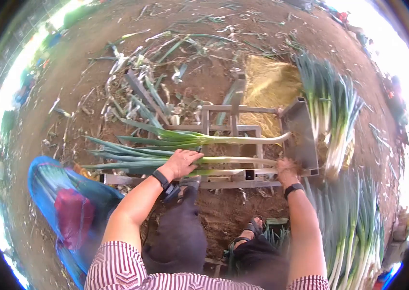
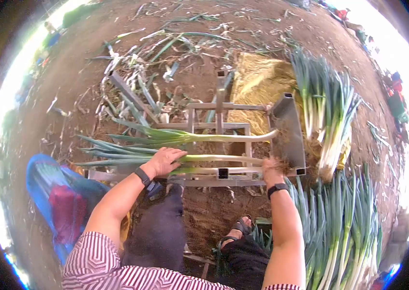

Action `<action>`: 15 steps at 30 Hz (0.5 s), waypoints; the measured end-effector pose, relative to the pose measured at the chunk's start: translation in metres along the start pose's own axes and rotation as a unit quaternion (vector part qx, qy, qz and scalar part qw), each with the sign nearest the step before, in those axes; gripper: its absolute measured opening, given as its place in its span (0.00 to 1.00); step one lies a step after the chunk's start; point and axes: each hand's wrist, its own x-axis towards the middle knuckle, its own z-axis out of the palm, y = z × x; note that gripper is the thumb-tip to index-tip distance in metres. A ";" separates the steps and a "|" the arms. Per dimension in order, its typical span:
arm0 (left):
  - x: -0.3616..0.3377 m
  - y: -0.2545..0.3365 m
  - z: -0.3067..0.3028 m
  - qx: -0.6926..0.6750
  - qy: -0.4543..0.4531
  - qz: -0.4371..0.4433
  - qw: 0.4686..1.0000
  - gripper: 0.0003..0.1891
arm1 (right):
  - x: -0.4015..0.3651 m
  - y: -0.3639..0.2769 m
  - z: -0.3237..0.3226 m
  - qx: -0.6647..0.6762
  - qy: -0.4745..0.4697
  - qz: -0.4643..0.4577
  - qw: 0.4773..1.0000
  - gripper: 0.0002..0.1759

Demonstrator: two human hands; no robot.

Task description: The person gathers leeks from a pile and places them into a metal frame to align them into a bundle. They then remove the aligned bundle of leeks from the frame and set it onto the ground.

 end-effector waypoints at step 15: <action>0.012 0.042 0.029 0.065 0.045 -0.035 0.996 0.29 | -0.001 0.001 0.003 -0.037 0.015 0.005 0.999 0.11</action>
